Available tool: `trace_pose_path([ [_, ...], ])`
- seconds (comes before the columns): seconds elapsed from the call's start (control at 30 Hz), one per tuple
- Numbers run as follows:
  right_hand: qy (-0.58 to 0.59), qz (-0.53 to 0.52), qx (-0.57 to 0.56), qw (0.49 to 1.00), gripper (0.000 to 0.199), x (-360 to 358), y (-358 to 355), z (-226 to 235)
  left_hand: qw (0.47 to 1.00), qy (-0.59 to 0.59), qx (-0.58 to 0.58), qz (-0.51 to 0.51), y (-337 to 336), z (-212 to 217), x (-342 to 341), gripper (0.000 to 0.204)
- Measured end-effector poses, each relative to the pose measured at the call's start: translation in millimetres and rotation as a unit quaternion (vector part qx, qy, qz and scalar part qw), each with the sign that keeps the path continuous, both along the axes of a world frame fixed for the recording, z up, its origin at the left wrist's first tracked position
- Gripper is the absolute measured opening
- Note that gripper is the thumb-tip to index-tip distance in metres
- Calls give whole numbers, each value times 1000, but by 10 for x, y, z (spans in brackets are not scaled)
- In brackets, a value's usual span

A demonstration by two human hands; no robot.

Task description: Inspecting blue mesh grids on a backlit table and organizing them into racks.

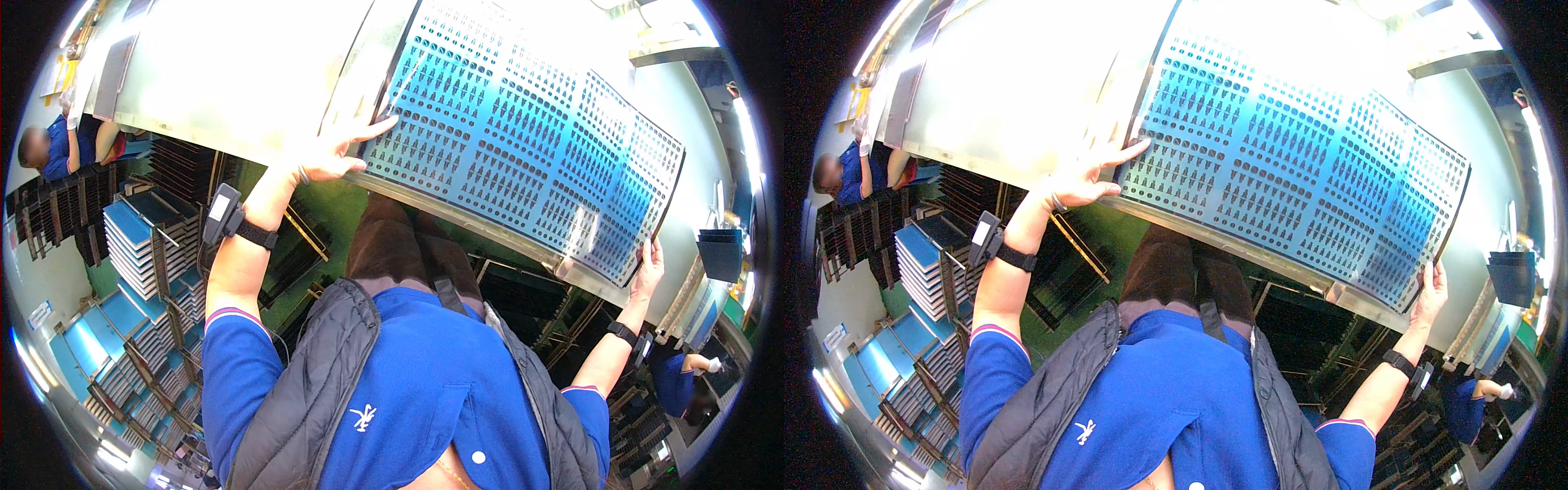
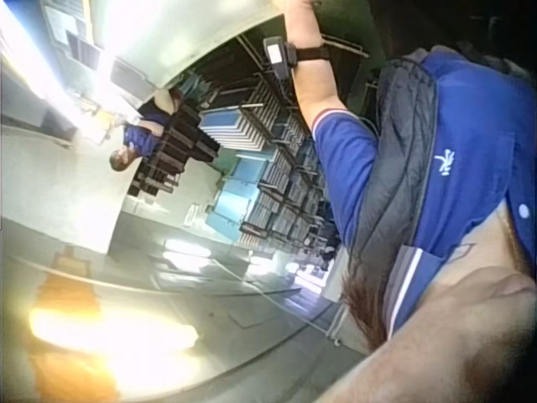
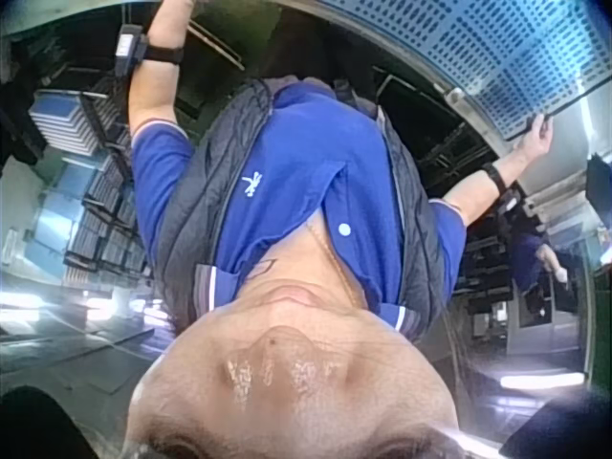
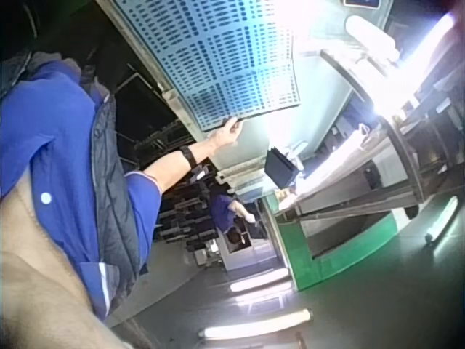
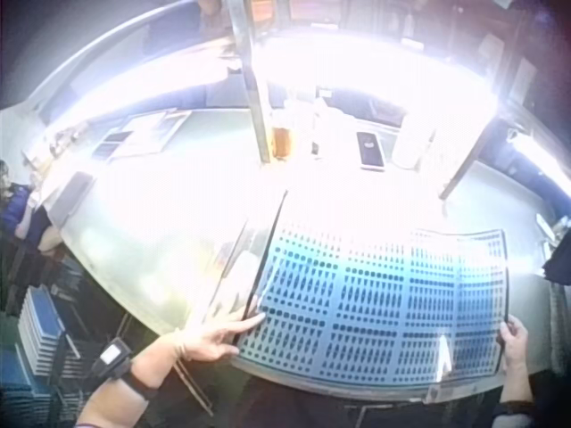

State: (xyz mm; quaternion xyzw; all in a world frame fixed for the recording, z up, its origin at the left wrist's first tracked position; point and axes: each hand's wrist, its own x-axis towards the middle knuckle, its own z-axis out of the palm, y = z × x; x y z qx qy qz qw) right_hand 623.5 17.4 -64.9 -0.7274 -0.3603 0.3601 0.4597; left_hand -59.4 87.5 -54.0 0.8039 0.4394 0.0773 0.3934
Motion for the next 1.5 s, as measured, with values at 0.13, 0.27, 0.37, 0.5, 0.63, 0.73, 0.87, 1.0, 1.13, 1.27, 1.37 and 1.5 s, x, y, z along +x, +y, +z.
trace_pose_path([
  [0.13,8,6,-1,1000,32,-20,25,13,999,39,11,-12,-4,12,-12,82],
  [0.27,18,16,-2,1000,29,-45,26,69,979,177,103,-22,-32,57,10,85],
  [0.37,60,57,-37,996,34,-14,-19,160,981,164,99,-25,21,107,102,85],
  [0.5,148,91,-72,982,56,-344,450,567,992,120,35,-9,74,132,206,83],
  [0.63,-61,67,-145,985,39,69,1296,327,989,141,31,-14,98,125,281,89],
  [0.73,-431,131,-123,884,27,-106,1783,189,991,134,21,-6,65,105,322,91],
  [0.87,-574,134,-23,807,28,89,1886,-30,991,127,33,-19,89,178,374,90],
  [1.0,-398,97,-123,904,33,-139,1921,91,992,125,25,-11,59,193,364,90],
  [1.13,-502,122,-76,853,34,118,1917,-101,992,126,18,-17,90,201,396,90],
  [1.27,-561,132,-27,817,32,165,1952,-158,992,122,21,-13,96,193,418,88],
  [1.37,-628,142,-2,765,30,182,2010,-180,993,118,20,0,80,180,402,87],
  [1.5,-699,130,-105,695,38,-306,2061,101,968,214,131,-11,-48,206,297,81],
])
